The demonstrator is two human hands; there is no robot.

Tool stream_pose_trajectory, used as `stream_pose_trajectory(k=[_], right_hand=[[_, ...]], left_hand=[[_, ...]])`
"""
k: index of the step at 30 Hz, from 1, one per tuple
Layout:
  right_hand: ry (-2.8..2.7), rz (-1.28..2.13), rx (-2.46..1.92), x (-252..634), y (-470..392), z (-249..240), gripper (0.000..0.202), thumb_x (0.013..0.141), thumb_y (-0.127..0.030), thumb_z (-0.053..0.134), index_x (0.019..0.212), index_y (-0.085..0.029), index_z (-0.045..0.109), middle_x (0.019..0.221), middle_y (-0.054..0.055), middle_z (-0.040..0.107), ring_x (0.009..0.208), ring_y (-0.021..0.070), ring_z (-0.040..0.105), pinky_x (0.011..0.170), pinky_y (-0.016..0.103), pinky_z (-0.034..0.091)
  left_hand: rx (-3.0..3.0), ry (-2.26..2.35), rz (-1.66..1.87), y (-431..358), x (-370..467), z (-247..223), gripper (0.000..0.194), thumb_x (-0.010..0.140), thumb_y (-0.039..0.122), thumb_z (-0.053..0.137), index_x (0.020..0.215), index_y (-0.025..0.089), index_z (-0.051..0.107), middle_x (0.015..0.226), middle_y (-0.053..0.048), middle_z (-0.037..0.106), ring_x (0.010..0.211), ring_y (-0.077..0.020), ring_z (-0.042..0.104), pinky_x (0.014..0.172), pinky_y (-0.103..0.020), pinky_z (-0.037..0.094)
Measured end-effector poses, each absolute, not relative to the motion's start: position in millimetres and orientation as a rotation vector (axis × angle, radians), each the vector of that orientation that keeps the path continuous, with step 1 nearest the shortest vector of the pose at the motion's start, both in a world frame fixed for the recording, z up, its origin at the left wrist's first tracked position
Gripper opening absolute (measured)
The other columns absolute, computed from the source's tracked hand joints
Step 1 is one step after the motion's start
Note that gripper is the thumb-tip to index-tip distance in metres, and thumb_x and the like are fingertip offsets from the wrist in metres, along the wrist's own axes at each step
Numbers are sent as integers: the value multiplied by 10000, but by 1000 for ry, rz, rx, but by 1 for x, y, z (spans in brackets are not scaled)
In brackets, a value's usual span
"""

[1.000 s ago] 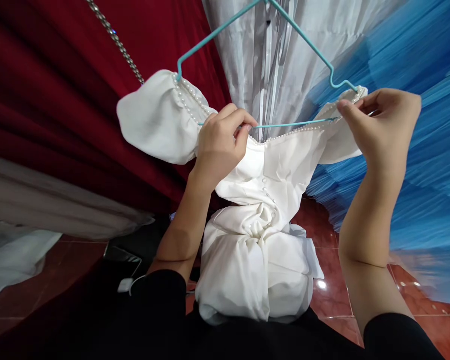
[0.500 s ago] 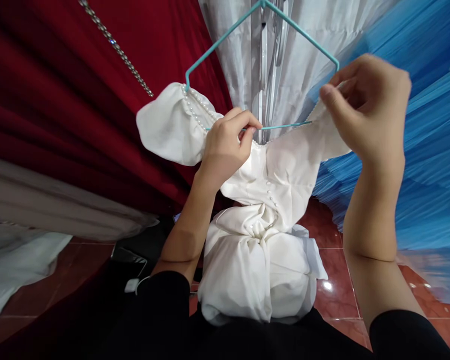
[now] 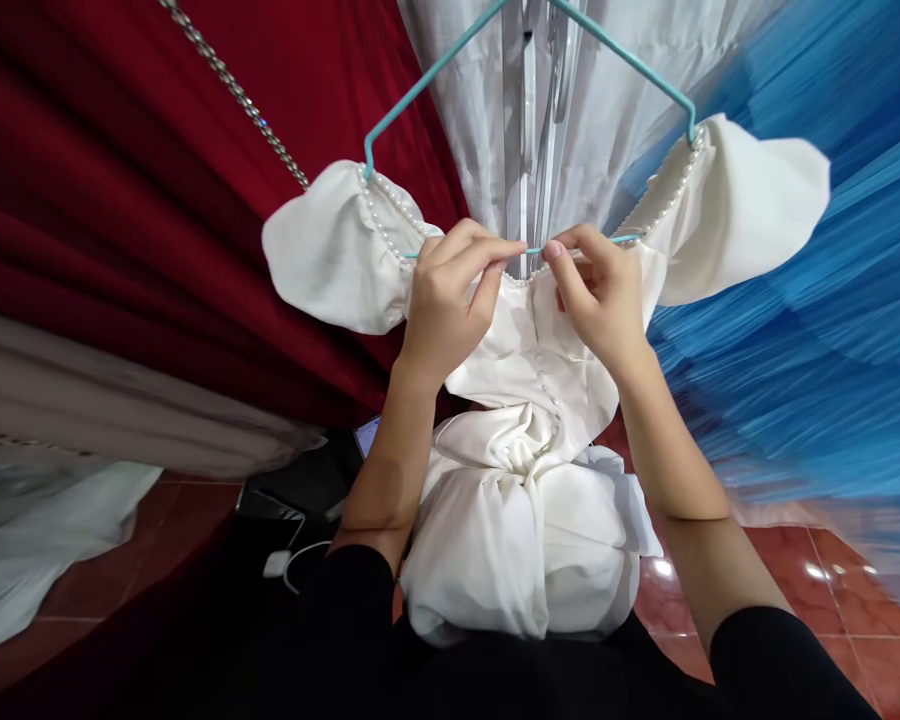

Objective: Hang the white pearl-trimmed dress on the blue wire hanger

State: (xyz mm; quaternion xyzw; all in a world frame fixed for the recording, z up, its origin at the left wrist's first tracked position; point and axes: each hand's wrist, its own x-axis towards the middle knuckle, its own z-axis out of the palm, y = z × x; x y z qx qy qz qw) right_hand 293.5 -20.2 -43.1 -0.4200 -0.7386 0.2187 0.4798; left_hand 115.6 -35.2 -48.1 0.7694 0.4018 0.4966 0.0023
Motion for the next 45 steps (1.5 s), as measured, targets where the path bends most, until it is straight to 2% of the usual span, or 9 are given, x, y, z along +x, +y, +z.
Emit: stream_pose_trajectory(k=[5, 9, 13, 15, 24, 29, 34, 38, 45], right_hand=[[-1525, 559, -932, 275, -16, -72, 264, 933, -485, 537, 878, -228, 548, 538, -71, 282, 497, 64, 247, 528, 263, 208], [-1497, 544, -902, 266, -13, -76, 268, 884, -489, 616, 886, -233, 536, 561, -73, 288, 529, 69, 271, 558, 259, 255], [-1546, 491, -970, 273, -14, -71, 270, 903, -504, 577, 892, -236, 546, 574, -65, 281, 546, 82, 264, 572, 264, 275], [-1583, 458, -1036, 278, -15, -67, 291, 915, -532, 537, 910, -241, 551, 581, -60, 282, 553, 92, 275, 578, 266, 292], [-1644, 376, -1140, 275, -15, -66, 425, 909, -655, 444, 938, -245, 550, 585, -52, 294, 556, 99, 317, 587, 267, 325], [-1636, 403, -1158, 274, -14, -64, 431, 886, -667, 486, 938, -245, 557, 575, -54, 316, 557, 93, 328, 592, 259, 343], [-1630, 423, -1183, 275, -17, -62, 422, 905, -636, 475, 959, -230, 577, 599, -41, 348, 579, 94, 371, 615, 255, 401], [-1647, 444, -1212, 276, -27, -58, 446, 931, -631, 411, 1060, -238, 577, 636, -23, 411, 605, 106, 410, 609, 260, 413], [-1655, 279, -1167, 293, -26, -50, 414, 982, -499, 400, 1325, -277, 466, 660, -29, 469, 567, 113, 441, 595, 278, 430]], left_hand=[[2327, 1206, 2137, -41, 108, -51, 173, 962, 257, 568, 1090, 271, 684, 1155, -56, 588, 1121, -217, 579, 1011, -438, 486], [2257, 1326, 2468, -34, 80, -38, 284, 872, 287, 683, 1155, 289, 657, 1273, -41, 546, 1267, -263, 477, 1215, -501, 282], [2082, 1396, 2318, -18, 43, -30, 280, 873, 102, 544, 1097, 223, 658, 1038, -17, 658, 1025, -210, 624, 969, -431, 525], [2014, 1388, 2399, -8, 22, -28, 255, 880, 75, 492, 1003, 186, 685, 948, -11, 676, 945, -191, 636, 894, -420, 542], [1563, 1470, 2681, 16, -32, -88, 255, 988, 425, 474, 892, 209, 570, 844, 13, 585, 821, -156, 593, 819, -467, 523], [1808, 1523, 2299, -10, 34, -123, 199, 984, 406, 494, 936, 223, 555, 934, -16, 635, 923, -177, 642, 877, -431, 544], [2348, 1127, 1955, -58, 104, -79, 76, 926, 253, 573, 936, 266, 648, 948, -22, 695, 929, -211, 680, 858, -431, 566], [2293, 1322, 1903, -56, 120, -44, 216, 920, 124, 498, 993, 278, 630, 1115, -29, 685, 1121, -218, 640, 995, -452, 529], [2300, 1491, 1674, -30, 117, -53, 312, 762, 21, 583, 964, 252, 637, 974, 6, 715, 947, -235, 646, 911, -480, 476]])
